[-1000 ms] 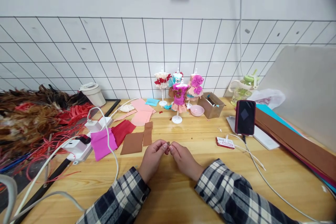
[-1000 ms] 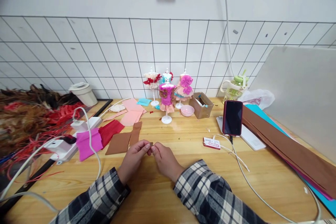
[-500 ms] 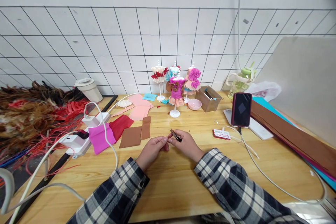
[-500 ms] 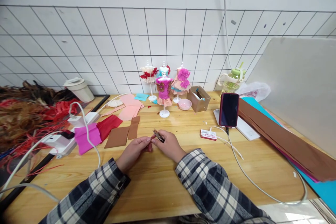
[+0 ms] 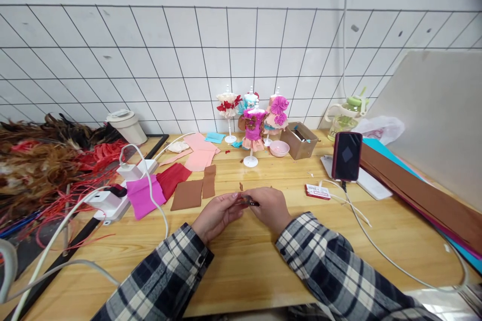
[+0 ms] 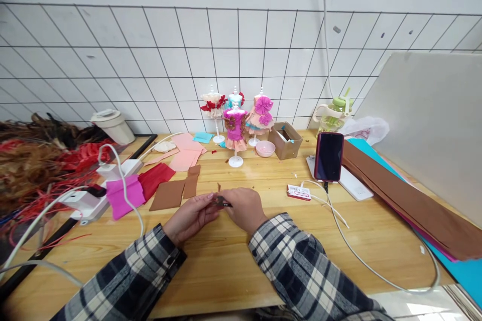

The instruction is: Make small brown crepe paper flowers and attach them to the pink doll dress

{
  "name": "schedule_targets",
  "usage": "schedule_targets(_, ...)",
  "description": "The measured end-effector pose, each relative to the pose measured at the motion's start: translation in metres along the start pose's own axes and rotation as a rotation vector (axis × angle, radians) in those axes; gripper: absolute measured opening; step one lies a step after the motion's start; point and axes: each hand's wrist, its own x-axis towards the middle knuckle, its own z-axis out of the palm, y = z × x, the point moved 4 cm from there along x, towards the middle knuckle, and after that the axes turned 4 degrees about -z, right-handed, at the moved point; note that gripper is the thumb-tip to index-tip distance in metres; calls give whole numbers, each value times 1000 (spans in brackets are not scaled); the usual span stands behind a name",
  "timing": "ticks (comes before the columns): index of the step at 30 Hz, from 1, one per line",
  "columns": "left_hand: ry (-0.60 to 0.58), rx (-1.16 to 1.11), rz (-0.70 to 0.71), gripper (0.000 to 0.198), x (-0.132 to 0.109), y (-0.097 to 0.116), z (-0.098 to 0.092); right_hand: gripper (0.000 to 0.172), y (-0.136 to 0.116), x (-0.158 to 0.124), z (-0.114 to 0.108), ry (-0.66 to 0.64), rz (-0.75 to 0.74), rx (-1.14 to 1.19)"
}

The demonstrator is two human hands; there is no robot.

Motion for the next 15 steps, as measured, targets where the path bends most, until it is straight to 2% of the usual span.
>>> schedule_targets(2, -13, -27, 28, 23, 1, 1, 0, 23, -5, -2, 6, -86, -68, -68)
schedule_targets(4, 34, -18, 58, 21, 2, 2, -3, 22, -8, -2, 9, -117, -88, -42)
schedule_targets(7, 151, 80, 146, 23, 4, 6, -9, 25, -4, 0, 10, -40, 62, 181)
schedule_targets(10, 241, 328, 248, 28, 4, 11, -11, 41, 5, 3, 13, 16, 258, 494)
schedule_targets(13, 221, 555, 326, 26, 2, 15, -5, 43, 7, 8, 21, -83, 286, 751)
schedule_targets(15, 191, 673, 362, 25, -1, 16, 0, 40, 9, 9, 23, -99, 312, 825)
